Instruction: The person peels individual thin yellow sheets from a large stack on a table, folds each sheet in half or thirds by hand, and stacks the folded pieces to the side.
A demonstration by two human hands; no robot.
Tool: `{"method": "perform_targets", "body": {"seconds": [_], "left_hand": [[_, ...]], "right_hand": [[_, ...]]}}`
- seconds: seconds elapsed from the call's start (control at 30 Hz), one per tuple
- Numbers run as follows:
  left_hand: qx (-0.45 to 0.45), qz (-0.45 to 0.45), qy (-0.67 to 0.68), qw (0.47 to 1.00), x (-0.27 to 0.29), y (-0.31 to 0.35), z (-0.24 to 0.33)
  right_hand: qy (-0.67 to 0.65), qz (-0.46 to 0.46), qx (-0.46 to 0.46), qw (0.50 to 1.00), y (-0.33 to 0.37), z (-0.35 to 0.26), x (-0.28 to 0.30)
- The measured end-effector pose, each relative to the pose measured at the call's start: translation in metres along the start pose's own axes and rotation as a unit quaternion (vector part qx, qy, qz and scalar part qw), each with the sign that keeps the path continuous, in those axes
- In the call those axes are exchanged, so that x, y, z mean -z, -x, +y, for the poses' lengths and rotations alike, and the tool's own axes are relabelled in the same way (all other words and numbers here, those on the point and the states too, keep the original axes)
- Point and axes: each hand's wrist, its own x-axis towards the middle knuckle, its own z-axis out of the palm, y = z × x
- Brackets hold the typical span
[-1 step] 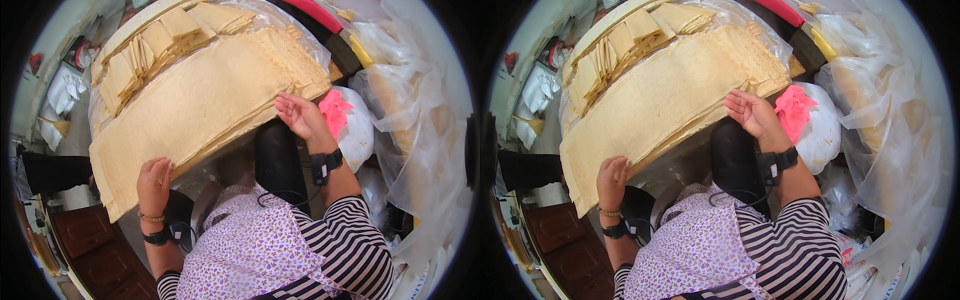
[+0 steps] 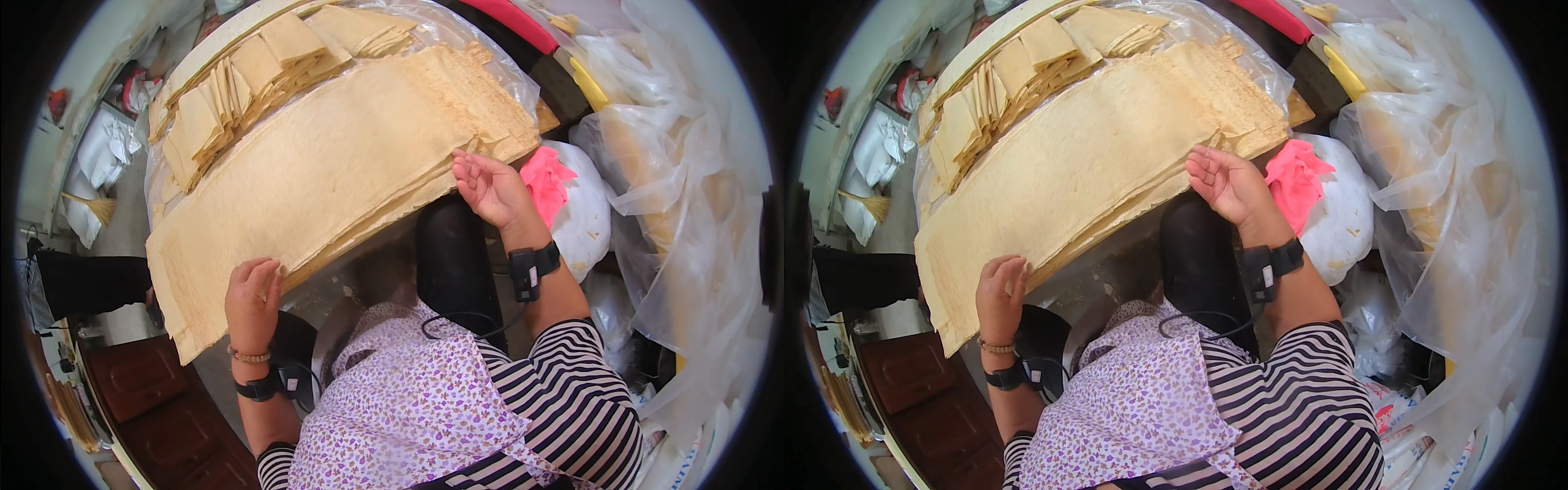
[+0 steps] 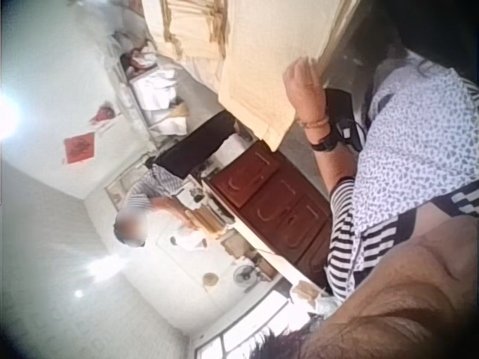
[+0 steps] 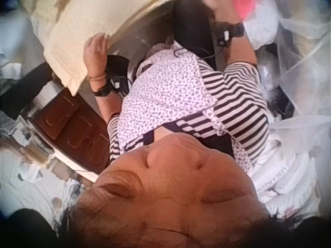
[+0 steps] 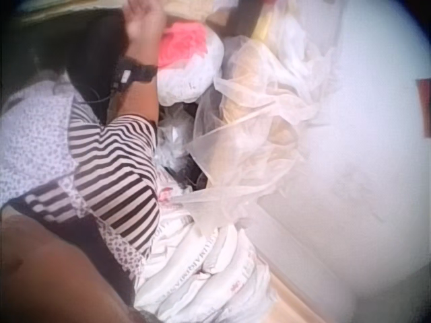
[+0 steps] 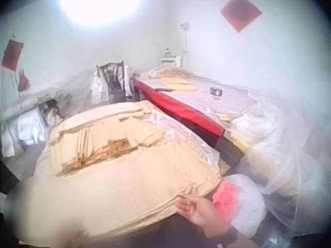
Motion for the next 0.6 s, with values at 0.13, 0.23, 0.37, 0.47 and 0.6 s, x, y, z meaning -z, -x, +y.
{"method": "perform_targets", "body": {"seconds": [0.13, 0.23, 0.37, 0.47, 0.6], "left_hand": [[-0.011, 0.014, -0.014, 1.000, -0.006, -0.005, 0.001], [-0.012, 0.021, -0.035, 0.999, -0.009, -0.007, 0.002], [0.008, 0.020, -0.044, 0.999, -0.010, -0.008, 0.002], [0.009, 0.008, -0.053, 0.999, -0.008, -0.011, 0.003], [0.008, -0.022, -0.071, 0.997, -0.005, -0.021, 0.000]], "right_hand": [[-0.072, -0.059, -0.058, 0.994, -0.011, -0.009, 0.007], [0.023, 0.036, -0.046, 0.998, -0.014, -0.014, -0.012], [0.269, 0.143, 0.016, 0.952, -0.026, -0.018, -0.035], [0.399, 0.158, 0.044, 0.902, -0.037, -0.025, -0.037], [0.455, 0.148, 0.115, 0.871, -0.039, -0.022, -0.055]]}}
